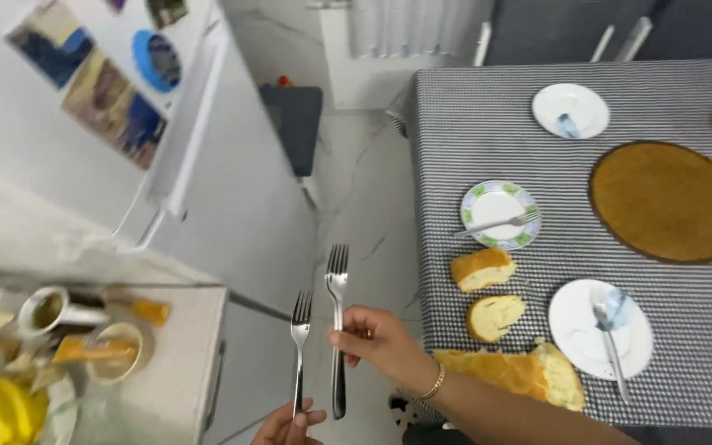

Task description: Cutting bread and setting a dining table with plates, food, and cutlery

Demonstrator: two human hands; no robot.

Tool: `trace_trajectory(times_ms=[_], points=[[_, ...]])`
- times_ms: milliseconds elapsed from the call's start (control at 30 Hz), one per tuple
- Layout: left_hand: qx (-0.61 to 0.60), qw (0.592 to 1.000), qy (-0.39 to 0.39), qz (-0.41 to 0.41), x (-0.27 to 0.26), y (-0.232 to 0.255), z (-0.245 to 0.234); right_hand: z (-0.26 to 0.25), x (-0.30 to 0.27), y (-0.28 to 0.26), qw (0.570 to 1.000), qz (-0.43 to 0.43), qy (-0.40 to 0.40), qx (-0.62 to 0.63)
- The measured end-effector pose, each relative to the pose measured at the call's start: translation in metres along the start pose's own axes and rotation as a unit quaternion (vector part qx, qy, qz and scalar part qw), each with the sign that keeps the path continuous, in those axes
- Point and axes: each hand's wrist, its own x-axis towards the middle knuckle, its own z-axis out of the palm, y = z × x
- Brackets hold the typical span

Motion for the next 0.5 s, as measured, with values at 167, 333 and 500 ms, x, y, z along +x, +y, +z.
trace_trajectory(times_ms=[167,333,500], points=[[0.157,0.986,0.049,-0.006,0.033,0.093,0.127,-0.099,-0.014,-0.003,0.980,-0.029,0.186,0.061],[0.248,0.967,-0.045,-0.032,0.096,0.147,0.193,-0.156,-0.030,-0.007,0.916,0.010,0.378,0.137],[0.300,0.947,-0.116,-0.017,0.162,0.217,0.224,-0.170,-0.012,-0.007,0.856,-0.066,0.496,0.131]])
